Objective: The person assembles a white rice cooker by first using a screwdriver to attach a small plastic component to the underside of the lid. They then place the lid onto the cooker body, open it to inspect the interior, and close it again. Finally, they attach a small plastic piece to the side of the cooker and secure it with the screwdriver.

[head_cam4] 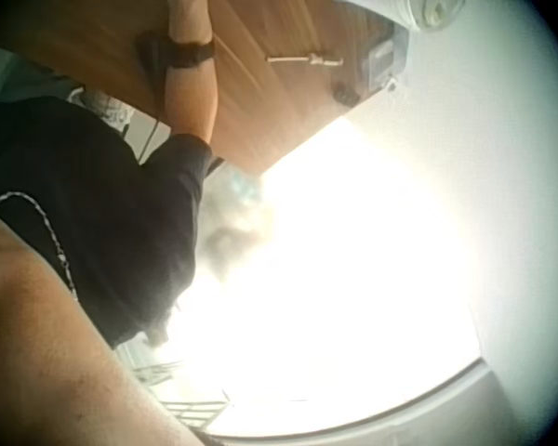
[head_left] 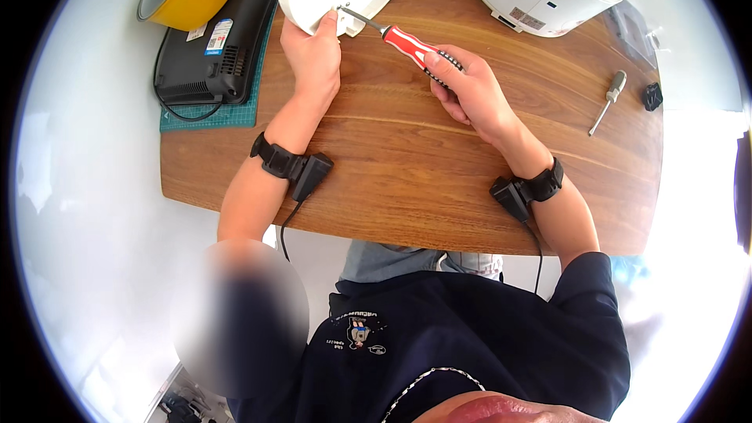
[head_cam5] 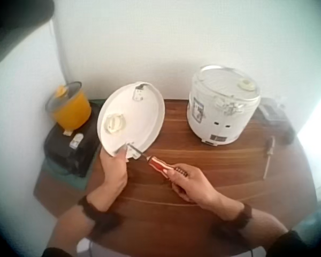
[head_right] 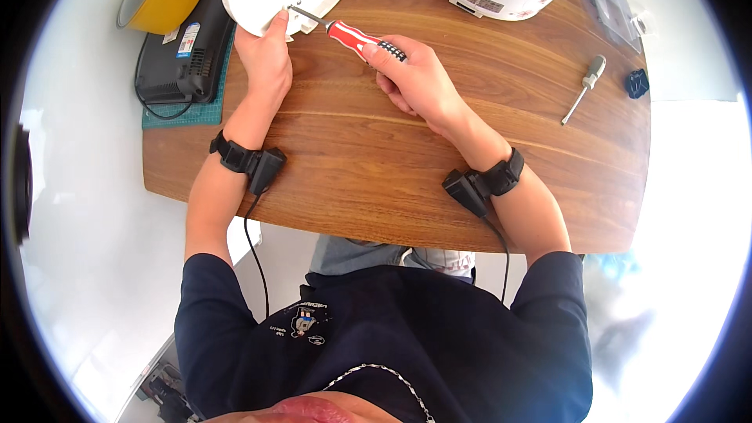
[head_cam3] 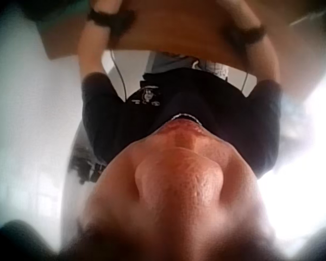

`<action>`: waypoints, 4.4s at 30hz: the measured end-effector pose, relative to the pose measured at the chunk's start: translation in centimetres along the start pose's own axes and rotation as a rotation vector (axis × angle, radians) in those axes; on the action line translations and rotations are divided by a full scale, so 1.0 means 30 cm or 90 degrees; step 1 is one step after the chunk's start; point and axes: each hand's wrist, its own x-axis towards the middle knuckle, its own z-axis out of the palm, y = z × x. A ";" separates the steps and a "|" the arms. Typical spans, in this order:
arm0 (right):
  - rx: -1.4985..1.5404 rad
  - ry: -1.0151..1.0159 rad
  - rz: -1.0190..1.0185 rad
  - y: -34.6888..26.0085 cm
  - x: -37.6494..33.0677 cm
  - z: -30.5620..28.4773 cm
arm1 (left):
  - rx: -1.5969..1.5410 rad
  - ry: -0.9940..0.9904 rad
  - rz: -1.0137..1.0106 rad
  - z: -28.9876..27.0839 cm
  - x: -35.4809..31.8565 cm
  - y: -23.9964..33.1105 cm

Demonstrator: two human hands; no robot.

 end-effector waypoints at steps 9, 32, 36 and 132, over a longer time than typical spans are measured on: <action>0.193 -0.066 -0.213 0.046 0.014 -0.034 | -0.273 0.004 -0.121 -0.047 0.036 0.003; 0.026 0.290 -0.497 0.068 0.046 -0.061 | -0.233 -0.318 -0.186 0.004 -0.080 0.057; -0.008 0.340 -0.451 0.064 0.036 -0.057 | -0.302 -0.374 -0.159 -0.027 -0.095 0.027; -0.440 0.428 -0.616 -0.203 -0.075 -0.165 | -0.171 -0.260 0.116 0.322 0.157 0.525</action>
